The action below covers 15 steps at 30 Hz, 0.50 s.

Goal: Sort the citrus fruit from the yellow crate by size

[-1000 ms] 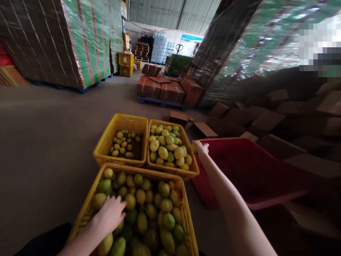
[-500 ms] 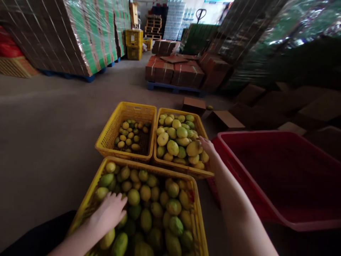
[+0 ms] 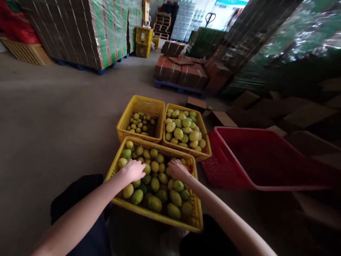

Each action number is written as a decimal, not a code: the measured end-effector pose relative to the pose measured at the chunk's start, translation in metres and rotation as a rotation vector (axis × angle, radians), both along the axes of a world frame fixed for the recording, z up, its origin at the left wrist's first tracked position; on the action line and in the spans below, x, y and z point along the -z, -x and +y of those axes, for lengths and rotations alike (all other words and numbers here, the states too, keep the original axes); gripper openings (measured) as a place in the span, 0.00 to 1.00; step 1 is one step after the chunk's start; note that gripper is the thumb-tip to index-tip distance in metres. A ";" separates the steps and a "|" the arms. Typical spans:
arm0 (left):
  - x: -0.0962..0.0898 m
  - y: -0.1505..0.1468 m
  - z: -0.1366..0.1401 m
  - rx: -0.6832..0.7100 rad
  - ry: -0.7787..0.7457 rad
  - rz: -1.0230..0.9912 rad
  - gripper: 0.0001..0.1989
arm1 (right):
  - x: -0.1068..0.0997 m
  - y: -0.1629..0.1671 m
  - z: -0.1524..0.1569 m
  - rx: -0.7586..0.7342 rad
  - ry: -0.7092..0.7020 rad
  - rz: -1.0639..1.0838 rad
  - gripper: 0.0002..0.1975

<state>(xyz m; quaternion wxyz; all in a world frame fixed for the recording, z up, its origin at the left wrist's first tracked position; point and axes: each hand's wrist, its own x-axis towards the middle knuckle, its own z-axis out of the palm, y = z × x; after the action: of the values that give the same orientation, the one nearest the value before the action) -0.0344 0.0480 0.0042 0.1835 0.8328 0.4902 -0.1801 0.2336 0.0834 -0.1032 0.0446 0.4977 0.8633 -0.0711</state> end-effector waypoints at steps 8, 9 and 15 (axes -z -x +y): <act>-0.017 0.051 -0.001 -0.153 0.023 -0.107 0.23 | 0.033 0.113 0.000 0.002 -0.052 -0.033 0.10; -0.019 0.059 0.000 -0.176 0.029 -0.103 0.23 | 0.035 0.123 0.002 0.009 -0.053 -0.039 0.10; -0.025 0.106 0.006 -0.341 0.011 0.006 0.24 | 0.058 0.165 0.029 0.214 0.006 -0.155 0.14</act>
<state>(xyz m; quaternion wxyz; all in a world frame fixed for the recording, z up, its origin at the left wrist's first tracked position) -0.1404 0.0536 0.0288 0.2143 0.7361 0.6239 -0.1515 0.0683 0.1124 -0.1610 0.1048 0.5910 0.7989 -0.0391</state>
